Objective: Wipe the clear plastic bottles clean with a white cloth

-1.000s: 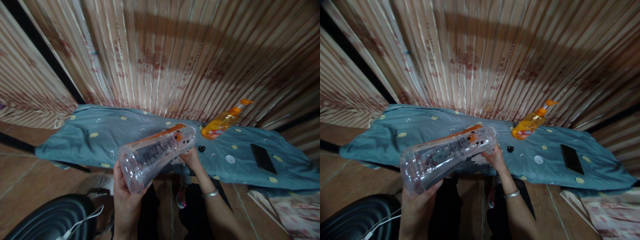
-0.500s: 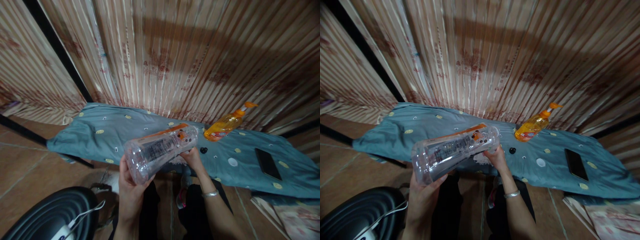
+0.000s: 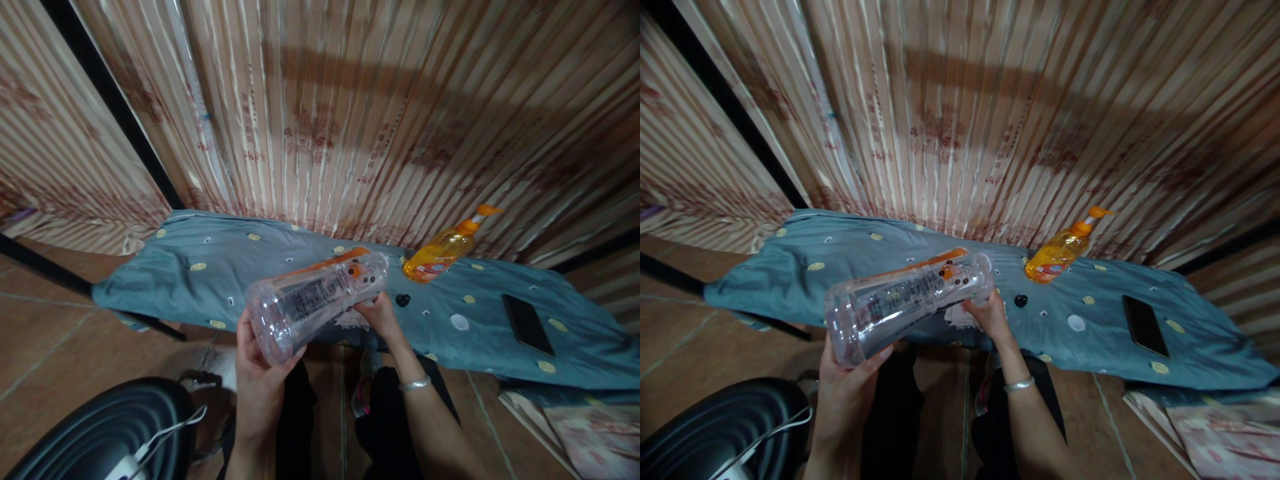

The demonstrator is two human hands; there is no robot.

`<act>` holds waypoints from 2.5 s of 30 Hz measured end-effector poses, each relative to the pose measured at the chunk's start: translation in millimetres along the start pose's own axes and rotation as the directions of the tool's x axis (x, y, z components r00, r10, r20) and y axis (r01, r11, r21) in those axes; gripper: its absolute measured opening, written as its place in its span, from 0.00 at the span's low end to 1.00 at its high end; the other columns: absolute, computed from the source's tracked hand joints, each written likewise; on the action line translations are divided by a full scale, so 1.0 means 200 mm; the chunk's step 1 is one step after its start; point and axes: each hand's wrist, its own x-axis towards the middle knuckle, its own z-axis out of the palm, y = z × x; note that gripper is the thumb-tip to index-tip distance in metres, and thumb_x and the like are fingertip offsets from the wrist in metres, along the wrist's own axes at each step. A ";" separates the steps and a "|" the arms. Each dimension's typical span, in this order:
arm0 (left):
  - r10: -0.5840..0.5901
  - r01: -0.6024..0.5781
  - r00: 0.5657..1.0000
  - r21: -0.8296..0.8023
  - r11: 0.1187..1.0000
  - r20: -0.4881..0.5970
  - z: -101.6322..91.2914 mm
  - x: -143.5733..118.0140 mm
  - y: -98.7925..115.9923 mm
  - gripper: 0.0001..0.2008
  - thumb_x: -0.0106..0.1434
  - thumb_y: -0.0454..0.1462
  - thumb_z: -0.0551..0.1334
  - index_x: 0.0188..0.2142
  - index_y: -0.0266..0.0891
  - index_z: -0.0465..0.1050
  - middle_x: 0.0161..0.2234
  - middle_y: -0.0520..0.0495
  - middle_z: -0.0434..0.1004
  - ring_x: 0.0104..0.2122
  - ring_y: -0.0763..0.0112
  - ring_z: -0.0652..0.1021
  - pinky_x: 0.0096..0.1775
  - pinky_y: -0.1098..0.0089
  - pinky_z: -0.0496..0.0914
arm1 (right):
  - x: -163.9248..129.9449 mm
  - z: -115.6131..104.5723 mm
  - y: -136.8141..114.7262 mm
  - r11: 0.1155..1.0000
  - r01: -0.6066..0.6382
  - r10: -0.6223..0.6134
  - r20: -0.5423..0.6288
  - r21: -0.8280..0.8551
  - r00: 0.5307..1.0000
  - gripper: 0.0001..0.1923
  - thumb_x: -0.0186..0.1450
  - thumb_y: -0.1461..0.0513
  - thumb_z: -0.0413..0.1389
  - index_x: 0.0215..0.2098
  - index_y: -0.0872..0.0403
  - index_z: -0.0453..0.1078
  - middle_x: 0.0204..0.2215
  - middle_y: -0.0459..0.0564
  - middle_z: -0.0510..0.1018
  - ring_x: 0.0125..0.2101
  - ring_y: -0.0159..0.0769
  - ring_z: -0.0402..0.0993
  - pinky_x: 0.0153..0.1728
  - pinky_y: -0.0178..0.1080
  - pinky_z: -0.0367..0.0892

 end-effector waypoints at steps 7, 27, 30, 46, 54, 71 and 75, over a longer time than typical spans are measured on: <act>0.020 -0.020 0.999 -0.004 1.000 0.037 -0.02 0.00 -0.01 0.40 0.44 0.34 0.82 0.57 0.41 0.74 0.48 0.43 0.86 0.44 0.60 0.86 0.47 0.67 0.80 | 0.00 0.00 -0.06 0.994 -0.084 0.086 -0.016 0.070 0.996 0.30 0.47 0.43 0.69 0.41 0.52 0.74 0.37 0.57 0.87 0.37 0.54 0.84 0.40 0.51 0.80; 0.008 -0.009 0.999 0.018 1.000 0.052 -0.02 -0.01 0.01 0.37 0.46 0.37 0.82 0.55 0.41 0.73 0.46 0.43 0.85 0.43 0.60 0.86 0.48 0.66 0.79 | 0.00 0.00 -0.05 0.993 -0.029 0.032 -0.021 0.119 0.999 0.28 0.48 0.44 0.70 0.41 0.50 0.75 0.40 0.55 0.88 0.38 0.51 0.84 0.43 0.50 0.80; 0.020 -0.021 0.999 0.020 1.000 0.047 -0.02 -0.01 0.01 0.37 0.46 0.37 0.82 0.55 0.41 0.73 0.46 0.44 0.85 0.43 0.62 0.86 0.47 0.67 0.79 | 0.00 0.00 -0.06 0.990 -0.031 0.032 -0.007 0.141 0.999 0.27 0.49 0.46 0.70 0.40 0.50 0.74 0.41 0.55 0.88 0.41 0.51 0.84 0.46 0.51 0.80; 0.001 -0.003 0.999 0.069 0.998 0.040 -0.03 -0.01 0.00 0.42 0.47 0.39 0.81 0.60 0.42 0.71 0.45 0.44 0.85 0.43 0.62 0.85 0.46 0.67 0.79 | 0.01 0.01 -0.07 0.985 -0.027 0.030 -0.015 0.168 0.999 0.26 0.50 0.50 0.67 0.44 0.50 0.72 0.41 0.56 0.87 0.40 0.53 0.85 0.46 0.55 0.81; 0.003 -0.005 0.999 0.046 0.999 0.046 -0.02 -0.01 0.01 0.41 0.48 0.39 0.81 0.60 0.42 0.72 0.47 0.43 0.85 0.44 0.61 0.85 0.48 0.67 0.78 | 0.01 0.00 -0.09 0.977 -0.024 0.022 0.014 0.214 1.000 0.23 0.49 0.51 0.68 0.40 0.50 0.72 0.42 0.56 0.87 0.42 0.53 0.85 0.48 0.56 0.80; 0.039 -0.042 0.998 0.057 0.997 0.056 -0.04 0.00 0.00 0.41 0.48 0.37 0.81 0.60 0.39 0.73 0.46 0.40 0.86 0.41 0.61 0.86 0.45 0.68 0.79 | 0.01 0.01 -0.06 0.972 -0.025 0.018 0.029 0.234 0.999 0.24 0.49 0.54 0.70 0.43 0.50 0.75 0.43 0.54 0.87 0.43 0.52 0.85 0.50 0.53 0.80; 0.027 -0.030 0.998 0.068 0.997 0.050 -0.04 -0.01 0.00 0.41 0.47 0.38 0.81 0.60 0.38 0.73 0.46 0.40 0.86 0.42 0.60 0.86 0.46 0.68 0.79 | 0.01 0.01 -0.05 0.973 -0.033 0.030 0.017 0.227 0.999 0.25 0.49 0.54 0.71 0.44 0.48 0.74 0.43 0.52 0.87 0.42 0.52 0.85 0.50 0.53 0.80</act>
